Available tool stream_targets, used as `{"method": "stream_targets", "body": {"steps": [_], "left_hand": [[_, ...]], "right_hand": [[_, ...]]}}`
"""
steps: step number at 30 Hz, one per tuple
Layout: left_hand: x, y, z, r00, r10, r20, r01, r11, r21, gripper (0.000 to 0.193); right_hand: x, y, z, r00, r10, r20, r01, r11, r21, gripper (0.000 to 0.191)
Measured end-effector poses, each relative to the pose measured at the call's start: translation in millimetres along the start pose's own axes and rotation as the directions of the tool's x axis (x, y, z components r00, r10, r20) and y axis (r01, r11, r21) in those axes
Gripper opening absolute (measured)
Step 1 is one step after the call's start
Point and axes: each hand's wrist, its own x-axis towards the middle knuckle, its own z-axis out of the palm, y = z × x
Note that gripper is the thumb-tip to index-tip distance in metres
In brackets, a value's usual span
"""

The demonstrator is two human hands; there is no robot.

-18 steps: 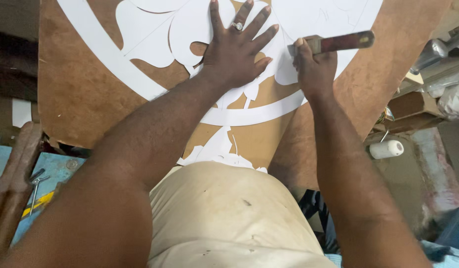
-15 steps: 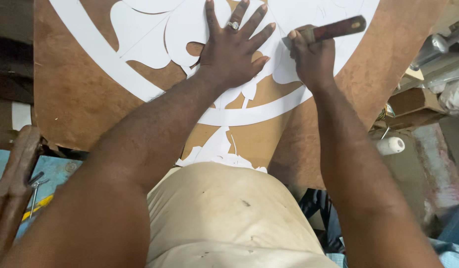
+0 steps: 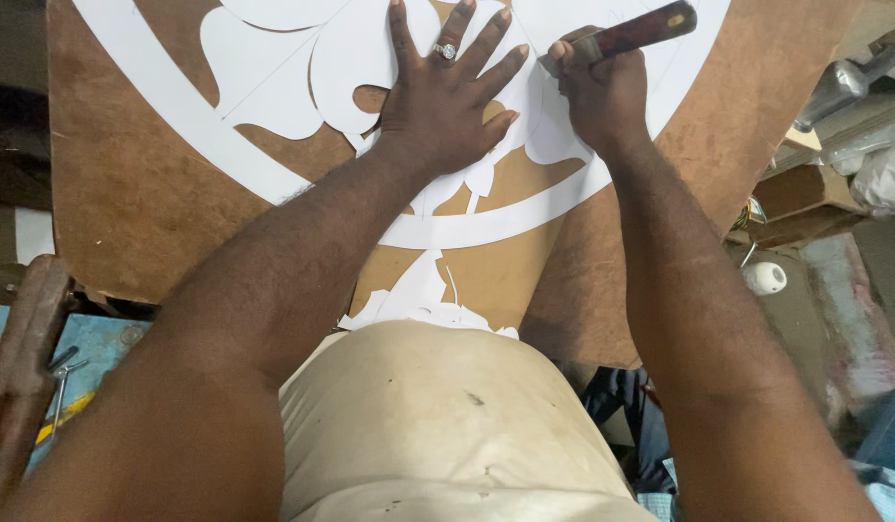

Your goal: The person cuts a large circular white paper medallion with a floral pattern, using a knife to trim along drawn lines on a work board and occasionally lifting away cut paper scraps as they work around the design.

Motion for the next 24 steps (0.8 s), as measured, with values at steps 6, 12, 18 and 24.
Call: {"method": "stream_targets", "body": {"steps": [6, 12, 18, 24], "left_hand": [[-3, -1, -2, 1.000, 0.001, -0.025, -0.001, 1.000, -0.005, 0.067], [-7, -1, 7, 0.999, -0.001, -0.045, 0.000, 1.000, -0.021, 0.065], [-12, -1, 0, 0.999, 0.011, -0.036, -0.012, 0.999, -0.031, 0.065], [-13, 2, -6, 0.999, -0.026, 0.033, 0.026, 1.000, 0.009, 0.069]], "right_hand": [[0, -4, 2, 1.000, 0.022, 0.003, -0.022, 0.999, -0.045, 0.024], [6, 1, 0, 0.996, -0.055, 0.065, 0.056, 0.998, -0.011, 0.021], [5, -9, 0, 0.997, -0.014, 0.080, 0.014, 1.000, 0.000, 0.018], [-3, -20, 0, 0.995, 0.053, 0.081, -0.056, 0.998, 0.029, 0.017]]}}
